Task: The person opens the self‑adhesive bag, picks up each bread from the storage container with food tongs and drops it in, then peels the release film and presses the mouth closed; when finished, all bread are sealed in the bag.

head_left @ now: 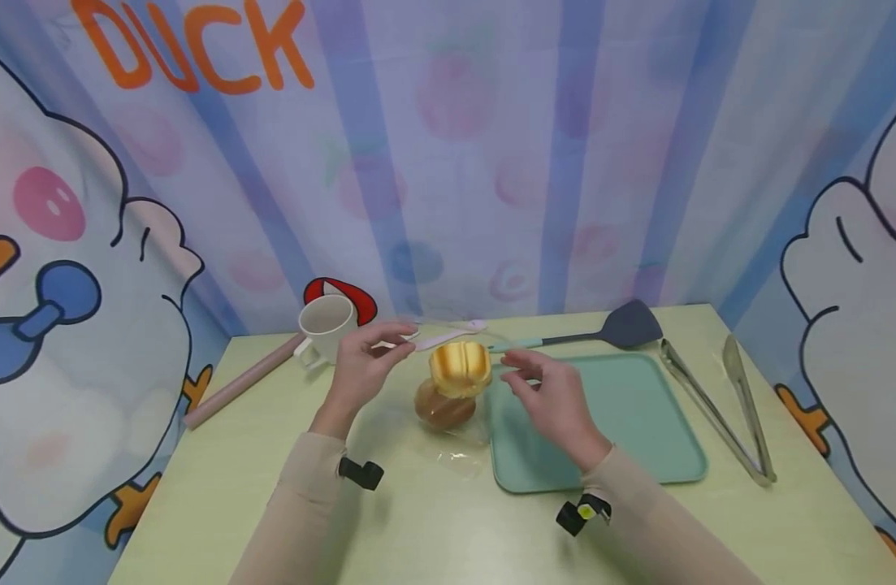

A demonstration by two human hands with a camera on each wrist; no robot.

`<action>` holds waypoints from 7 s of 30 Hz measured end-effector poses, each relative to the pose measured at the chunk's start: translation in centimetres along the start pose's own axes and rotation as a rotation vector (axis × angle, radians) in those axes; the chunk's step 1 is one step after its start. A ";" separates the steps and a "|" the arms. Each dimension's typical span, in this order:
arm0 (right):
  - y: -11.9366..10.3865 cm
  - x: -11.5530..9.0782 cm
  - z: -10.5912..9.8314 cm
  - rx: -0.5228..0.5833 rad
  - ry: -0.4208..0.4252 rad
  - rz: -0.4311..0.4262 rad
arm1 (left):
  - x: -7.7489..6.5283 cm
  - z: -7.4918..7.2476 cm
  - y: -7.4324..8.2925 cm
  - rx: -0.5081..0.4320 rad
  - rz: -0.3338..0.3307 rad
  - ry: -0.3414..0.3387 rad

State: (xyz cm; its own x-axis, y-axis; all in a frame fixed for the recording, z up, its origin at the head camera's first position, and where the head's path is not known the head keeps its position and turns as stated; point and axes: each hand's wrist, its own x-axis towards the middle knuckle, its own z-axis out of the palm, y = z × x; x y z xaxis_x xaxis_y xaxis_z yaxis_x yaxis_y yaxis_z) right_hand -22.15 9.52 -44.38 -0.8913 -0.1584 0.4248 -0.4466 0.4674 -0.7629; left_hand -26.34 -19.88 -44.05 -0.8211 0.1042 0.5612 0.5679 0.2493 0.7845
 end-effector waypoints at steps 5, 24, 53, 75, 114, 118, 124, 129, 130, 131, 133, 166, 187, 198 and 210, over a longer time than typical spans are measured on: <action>0.1 0.5 -0.3 -0.004 -0.002 -0.048 | -0.2 -0.4 0.0 -0.046 0.042 -0.024; -1.0 2.5 -1.1 -0.070 0.003 -0.234 | -1.1 -1.3 1.0 0.001 0.019 0.061; -3.4 3.7 -1.0 -0.050 0.151 -0.421 | -2.0 -0.7 1.7 -0.027 0.176 0.066; -2.5 4.0 -1.8 0.008 0.067 -0.293 | -2.7 -2.1 2.2 -0.101 0.149 0.104; -2.5 3.2 1.1 0.459 -0.120 0.109 | -4.7 -1.6 0.7 -0.196 -0.088 0.216; -2.6 3.2 1.5 0.490 -0.101 0.145 | -4.9 -1.7 0.5 -0.153 -0.065 0.247; -2.6 3.3 2.2 0.515 -0.127 0.145 | -5.2 -1.7 0.3 -0.113 -0.040 0.297; -2.8 3.2 2.6 0.545 -0.179 0.082 | -5.1 -1.4 0.4 0.036 0.028 0.375; -2.8 3.2 2.7 0.554 -0.194 0.070 | -5.0 -1.3 0.4 0.067 0.064 0.387; -2.9 3.2 2.7 0.564 -0.209 0.057 | -4.8 -1.2 0.4 0.099 0.110 0.396; -3.0 3.3 2.8 0.570 -0.233 0.035 | -4.3 -0.8 0.4 0.137 0.226 0.396; -3.3 3.6 3.1 0.410 -0.167 -0.156 | -0.1 5.2 6.4 0.531 0.611 0.152; -3.4 3.6 2.5 0.407 -0.137 -0.161 | 0.2 5.3 6.5 0.469 0.593 0.134; -3.5 3.3 2.9 0.340 -0.113 -0.218 | 0.3 5.6 7.0 0.565 0.559 0.173; -3.2 3.0 3.3 0.315 -0.095 -0.246 | 0.0 5.9 6.5 0.730 0.486 0.094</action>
State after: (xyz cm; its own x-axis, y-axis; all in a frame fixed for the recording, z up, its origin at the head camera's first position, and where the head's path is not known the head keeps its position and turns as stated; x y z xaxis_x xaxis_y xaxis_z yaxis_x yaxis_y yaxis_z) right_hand -23.65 4.62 -42.25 -0.7518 -0.3182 0.5775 -0.6361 0.1192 -0.7624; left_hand -22.96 -12.63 -40.53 -0.4717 0.2877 0.8335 0.6480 0.7542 0.1065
